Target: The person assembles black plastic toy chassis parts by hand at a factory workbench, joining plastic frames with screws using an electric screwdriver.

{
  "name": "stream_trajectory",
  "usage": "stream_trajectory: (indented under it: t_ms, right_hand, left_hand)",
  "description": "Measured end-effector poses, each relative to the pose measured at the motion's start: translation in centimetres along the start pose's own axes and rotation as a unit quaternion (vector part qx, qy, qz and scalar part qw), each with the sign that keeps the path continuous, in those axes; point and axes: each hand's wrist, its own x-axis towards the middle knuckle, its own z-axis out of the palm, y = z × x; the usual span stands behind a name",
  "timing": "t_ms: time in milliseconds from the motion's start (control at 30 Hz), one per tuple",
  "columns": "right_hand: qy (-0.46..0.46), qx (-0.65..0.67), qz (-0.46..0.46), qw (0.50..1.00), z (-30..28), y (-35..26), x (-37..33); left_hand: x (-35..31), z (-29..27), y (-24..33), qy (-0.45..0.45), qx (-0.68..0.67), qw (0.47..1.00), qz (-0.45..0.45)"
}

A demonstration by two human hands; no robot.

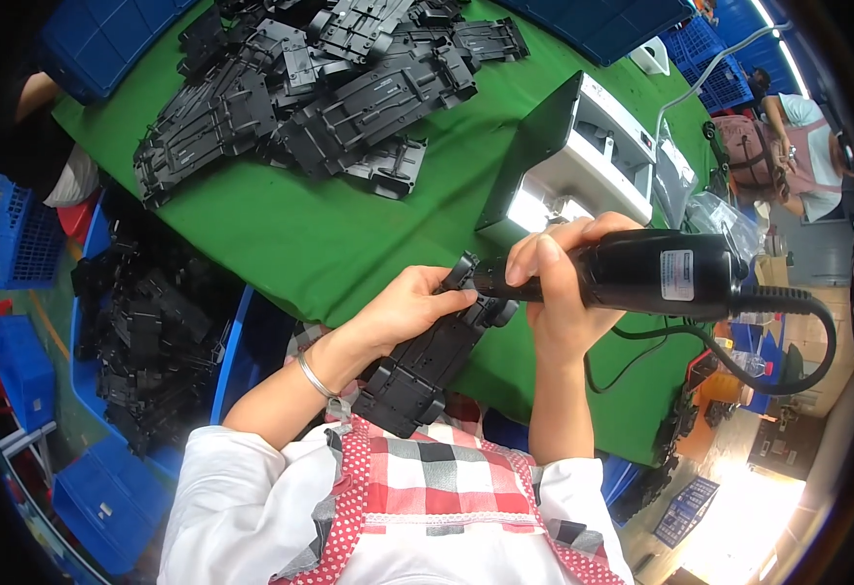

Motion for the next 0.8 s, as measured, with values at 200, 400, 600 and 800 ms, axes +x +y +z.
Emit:
stream_trajectory:
  t_ms: [200,400,600,800]
  right_hand:
    - [-0.088,-0.081,0.012,0.993,-0.4,0.5,-0.5]
    - [0.021,0.092,-0.039,0.995,-2.0,-2.4,0.5]
    - [0.113,-0.009,-0.130,0.985,-5.5,-4.0,2.8]
    - [0.117,-0.110,-0.066,0.985,-4.2,-1.6,3.7]
  left_hand:
    - [-0.3,0.5,0.0,0.019,0.056,0.998,0.012]
    - [-3.7,0.3,-0.3,-0.095,-0.024,0.993,-0.073]
    - [-7.2,-4.3,0.2,-0.241,0.150,0.937,-0.202]
    - [-5.7,-3.2,3.0,-0.085,0.119,0.988,-0.053]
